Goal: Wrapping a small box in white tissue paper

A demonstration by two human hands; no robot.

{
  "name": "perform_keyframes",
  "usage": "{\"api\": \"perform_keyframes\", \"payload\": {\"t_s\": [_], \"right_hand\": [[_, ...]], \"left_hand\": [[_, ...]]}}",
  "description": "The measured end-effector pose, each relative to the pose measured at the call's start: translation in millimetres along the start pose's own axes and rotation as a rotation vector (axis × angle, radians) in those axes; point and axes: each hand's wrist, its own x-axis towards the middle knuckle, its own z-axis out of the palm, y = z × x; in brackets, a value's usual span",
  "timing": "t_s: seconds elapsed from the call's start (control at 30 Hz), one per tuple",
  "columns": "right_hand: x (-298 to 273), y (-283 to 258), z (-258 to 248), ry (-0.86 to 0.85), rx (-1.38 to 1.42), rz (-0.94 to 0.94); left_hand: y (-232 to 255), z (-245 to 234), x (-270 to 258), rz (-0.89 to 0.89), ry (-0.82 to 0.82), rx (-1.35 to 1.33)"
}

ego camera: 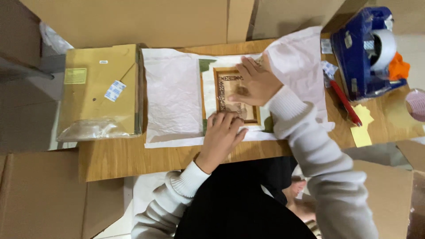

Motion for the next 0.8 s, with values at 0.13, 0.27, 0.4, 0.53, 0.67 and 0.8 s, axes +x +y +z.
{"api": "perform_keyframes", "payload": {"t_s": [0.13, 0.27, 0.4, 0.53, 0.67, 0.8], "right_hand": [[7.8, -28.1, 13.9, 0.096, 0.004, 0.149], [19.4, -52.2, 29.8, 0.214, -0.035, 0.282], [16.5, -57.8, 37.5, 0.256, -0.113, 0.304], [18.6, -46.3, 55.7, 0.361, -0.088, 0.290], [23.2, -49.6, 52.2, 0.700, -0.240, 0.218], [18.9, -41.1, 77.4, 0.350, -0.306, 0.384]], "left_hand": [[-0.5, 5.4, -3.1, 0.027, 0.034, 0.063], [-1.2, 5.2, -1.0, 0.054, 0.089, 0.113], [7.5, -12.4, 2.5, 0.043, 0.052, 0.092], [27.3, -59.2, 25.7, 0.042, 0.093, 0.080], [58.9, -127.2, 70.5, -0.049, 0.287, -0.099], [55.5, -109.1, 120.8, -0.083, 0.393, -0.604]]}}
